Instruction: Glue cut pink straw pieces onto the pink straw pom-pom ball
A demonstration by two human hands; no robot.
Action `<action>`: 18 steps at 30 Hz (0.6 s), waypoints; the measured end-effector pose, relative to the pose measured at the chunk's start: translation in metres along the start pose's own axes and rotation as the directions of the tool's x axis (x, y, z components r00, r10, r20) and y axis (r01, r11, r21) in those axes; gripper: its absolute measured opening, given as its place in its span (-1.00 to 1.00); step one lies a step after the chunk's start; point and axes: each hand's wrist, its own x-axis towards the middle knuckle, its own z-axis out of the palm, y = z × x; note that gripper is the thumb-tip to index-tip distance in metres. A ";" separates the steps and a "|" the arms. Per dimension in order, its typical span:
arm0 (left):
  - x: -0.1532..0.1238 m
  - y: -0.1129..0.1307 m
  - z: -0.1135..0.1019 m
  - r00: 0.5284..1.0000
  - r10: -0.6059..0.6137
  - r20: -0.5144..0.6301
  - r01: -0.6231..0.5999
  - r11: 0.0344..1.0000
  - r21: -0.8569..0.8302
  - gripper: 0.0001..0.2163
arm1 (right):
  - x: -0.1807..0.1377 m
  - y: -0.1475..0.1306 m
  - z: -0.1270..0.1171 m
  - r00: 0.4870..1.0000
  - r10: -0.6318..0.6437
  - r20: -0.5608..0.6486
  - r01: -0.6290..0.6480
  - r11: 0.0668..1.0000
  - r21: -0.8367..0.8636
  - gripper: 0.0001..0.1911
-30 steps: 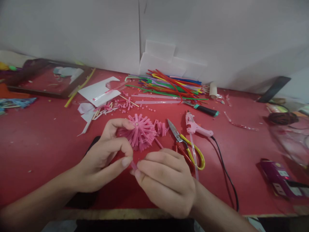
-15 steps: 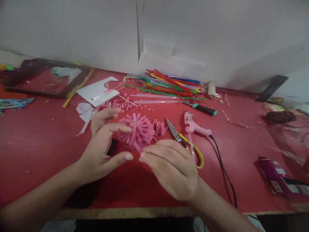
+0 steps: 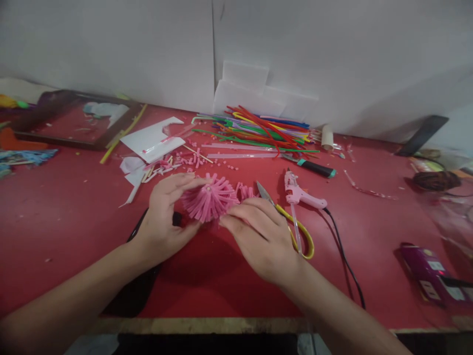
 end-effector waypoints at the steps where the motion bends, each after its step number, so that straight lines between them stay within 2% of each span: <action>1: 0.000 0.000 0.000 1.000 -0.009 0.006 0.009 1.000 -0.003 -0.53 | 0.002 0.000 -0.001 1.000 0.002 0.013 -0.002 1.000 -0.008 -0.83; 6: 0.001 0.002 0.000 1.000 -0.008 0.007 0.008 1.000 -0.010 -0.55 | 0.009 0.001 -0.003 0.997 -0.010 0.080 0.013 0.999 -0.037 -0.83; 12: 0.001 0.003 -0.001 1.000 -0.018 0.020 0.019 1.000 -0.011 -0.55 | 0.007 0.005 0.003 0.997 -0.007 0.083 0.009 1.000 -0.014 -0.84; 18: 0.000 0.001 0.000 1.000 -0.004 0.014 0.004 1.000 -0.016 -0.56 | 0.010 0.007 0.004 0.991 0.041 0.125 -0.044 0.999 0.022 -0.87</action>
